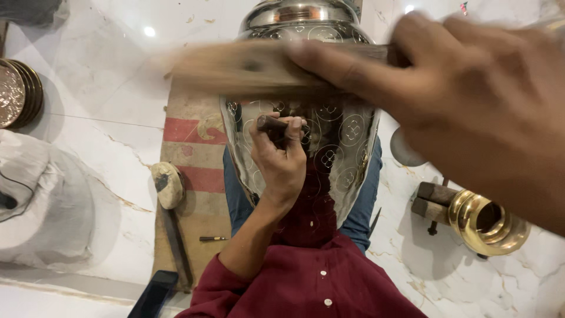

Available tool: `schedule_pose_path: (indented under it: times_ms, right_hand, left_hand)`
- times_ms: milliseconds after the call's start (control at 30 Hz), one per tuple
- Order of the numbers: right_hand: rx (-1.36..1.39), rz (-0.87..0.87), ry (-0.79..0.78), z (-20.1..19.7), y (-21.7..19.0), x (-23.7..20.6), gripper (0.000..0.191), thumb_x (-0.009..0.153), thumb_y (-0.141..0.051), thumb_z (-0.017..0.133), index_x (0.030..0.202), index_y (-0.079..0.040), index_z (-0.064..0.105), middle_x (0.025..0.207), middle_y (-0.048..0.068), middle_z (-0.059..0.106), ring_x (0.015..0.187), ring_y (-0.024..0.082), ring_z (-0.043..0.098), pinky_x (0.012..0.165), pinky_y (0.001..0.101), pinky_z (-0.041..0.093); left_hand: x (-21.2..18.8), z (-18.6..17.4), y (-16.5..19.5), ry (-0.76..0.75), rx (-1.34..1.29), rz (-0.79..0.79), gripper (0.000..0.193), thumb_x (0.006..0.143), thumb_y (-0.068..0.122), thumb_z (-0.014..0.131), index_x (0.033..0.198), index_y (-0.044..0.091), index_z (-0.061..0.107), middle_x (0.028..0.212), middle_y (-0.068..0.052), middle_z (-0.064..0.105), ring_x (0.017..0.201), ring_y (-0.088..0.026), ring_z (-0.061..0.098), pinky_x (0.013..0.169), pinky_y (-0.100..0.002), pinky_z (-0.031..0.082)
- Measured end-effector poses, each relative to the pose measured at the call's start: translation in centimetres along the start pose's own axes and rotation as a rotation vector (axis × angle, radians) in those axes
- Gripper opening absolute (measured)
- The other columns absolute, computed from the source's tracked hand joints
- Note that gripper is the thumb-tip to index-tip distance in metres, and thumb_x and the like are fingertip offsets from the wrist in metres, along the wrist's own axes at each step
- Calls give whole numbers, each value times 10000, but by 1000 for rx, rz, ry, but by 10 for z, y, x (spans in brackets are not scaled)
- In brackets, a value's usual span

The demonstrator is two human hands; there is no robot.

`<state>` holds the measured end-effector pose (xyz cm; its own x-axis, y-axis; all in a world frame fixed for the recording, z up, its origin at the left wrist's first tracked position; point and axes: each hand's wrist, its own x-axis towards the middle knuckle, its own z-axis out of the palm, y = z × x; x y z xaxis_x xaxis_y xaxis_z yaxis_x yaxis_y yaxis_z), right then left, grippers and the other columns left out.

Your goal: The person sits on the floor with a large engraved metal vase held between the legs and hammers a punch against the vase surface with a wooden mallet, repositioning the punch to work the patterned design across the vase body.

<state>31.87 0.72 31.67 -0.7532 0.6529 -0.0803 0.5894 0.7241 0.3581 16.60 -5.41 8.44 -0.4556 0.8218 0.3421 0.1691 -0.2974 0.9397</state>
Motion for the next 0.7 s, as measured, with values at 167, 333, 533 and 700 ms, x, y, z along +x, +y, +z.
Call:
schedule_pose_path:
  times_ms: [167, 333, 533, 700]
  right_hand:
    - [-291, -66, 17, -3, -1, -8, 726, 972, -313, 568, 1642, -411, 306, 807, 72, 648, 528, 146, 600, 480, 296, 530]
    - [-92, -9, 69, 11, 6, -23, 763, 893, -303, 647, 1612, -379, 403, 747, 97, 610, 506, 179, 577, 497, 336, 524]
    - [19, 153, -20, 32, 17, -38, 673, 966, -240, 627, 1589, -400, 430, 776, 85, 636, 541, 183, 611, 523, 343, 539]
    - [314, 240, 86, 63, 21, -66, 658, 948, -146, 646, 1550, -351, 476, 879, 117, 645, 643, 227, 635, 592, 374, 544]
  left_hand:
    - [6, -6, 7, -56, 145, 138, 284, 1035, 36, 663, 1260, -6, 495, 1018, -142, 713, 886, -189, 724, 764, -322, 601]
    - [20, -12, 12, -210, 157, 130, 188, 1053, 60, 679, 1205, 29, 573, 990, -80, 733, 875, -169, 739, 761, -310, 614]
    - [39, -20, 21, -390, 173, 134, 177, 1036, 36, 700, 1180, 33, 597, 988, -73, 736, 881, -165, 760, 763, -306, 616]
    - [55, -16, 19, -543, 183, 242, 246, 1012, 75, 727, 1215, 27, 596, 1020, -103, 709, 911, -190, 762, 764, -328, 612]
